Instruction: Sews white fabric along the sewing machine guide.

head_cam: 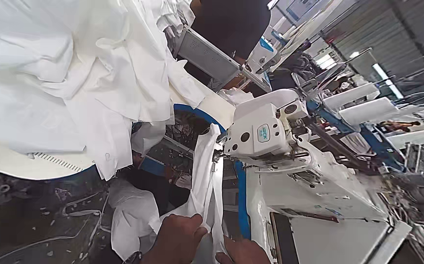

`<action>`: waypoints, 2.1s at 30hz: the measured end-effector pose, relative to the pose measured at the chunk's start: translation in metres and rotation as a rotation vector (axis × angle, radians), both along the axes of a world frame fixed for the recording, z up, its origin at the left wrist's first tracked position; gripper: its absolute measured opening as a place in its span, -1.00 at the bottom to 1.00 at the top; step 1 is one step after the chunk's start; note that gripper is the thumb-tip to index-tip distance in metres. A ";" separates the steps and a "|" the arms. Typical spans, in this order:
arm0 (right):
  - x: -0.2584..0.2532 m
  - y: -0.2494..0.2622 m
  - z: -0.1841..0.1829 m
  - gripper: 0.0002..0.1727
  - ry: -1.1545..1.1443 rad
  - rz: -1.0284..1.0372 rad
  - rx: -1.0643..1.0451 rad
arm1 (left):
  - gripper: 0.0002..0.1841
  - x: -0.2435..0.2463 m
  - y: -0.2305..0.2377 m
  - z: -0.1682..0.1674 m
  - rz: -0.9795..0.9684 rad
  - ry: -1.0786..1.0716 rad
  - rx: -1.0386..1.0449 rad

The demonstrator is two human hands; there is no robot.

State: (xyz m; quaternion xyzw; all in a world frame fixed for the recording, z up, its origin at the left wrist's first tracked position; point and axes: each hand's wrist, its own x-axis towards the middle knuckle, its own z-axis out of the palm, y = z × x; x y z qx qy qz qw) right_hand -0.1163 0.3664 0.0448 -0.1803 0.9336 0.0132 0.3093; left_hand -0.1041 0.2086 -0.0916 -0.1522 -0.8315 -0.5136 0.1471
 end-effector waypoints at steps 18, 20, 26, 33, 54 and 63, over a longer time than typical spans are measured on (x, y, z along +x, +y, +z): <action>0.028 -0.003 0.001 -0.71 0.278 0.071 -0.116 | -0.75 -0.015 -0.003 -0.004 0.011 0.164 -0.027; 0.038 -0.013 -0.002 -0.74 0.394 0.044 -0.083 | -0.80 -0.004 -0.003 0.012 0.002 0.054 -0.114; 0.041 -0.037 -0.021 -0.89 0.660 0.060 0.001 | -0.82 0.019 0.011 0.010 0.147 0.089 -0.106; -0.008 -0.034 -0.021 -0.80 0.516 0.045 -0.082 | -0.74 -0.016 0.014 0.001 0.148 0.104 -0.021; -0.046 -0.004 -0.054 -0.75 0.303 0.085 -0.545 | -0.74 -0.067 0.003 -0.024 -0.246 -0.173 0.547; -0.049 0.053 -0.071 -0.63 -0.300 -0.019 -0.246 | -0.88 -0.014 -0.112 -0.065 0.372 -0.278 -0.451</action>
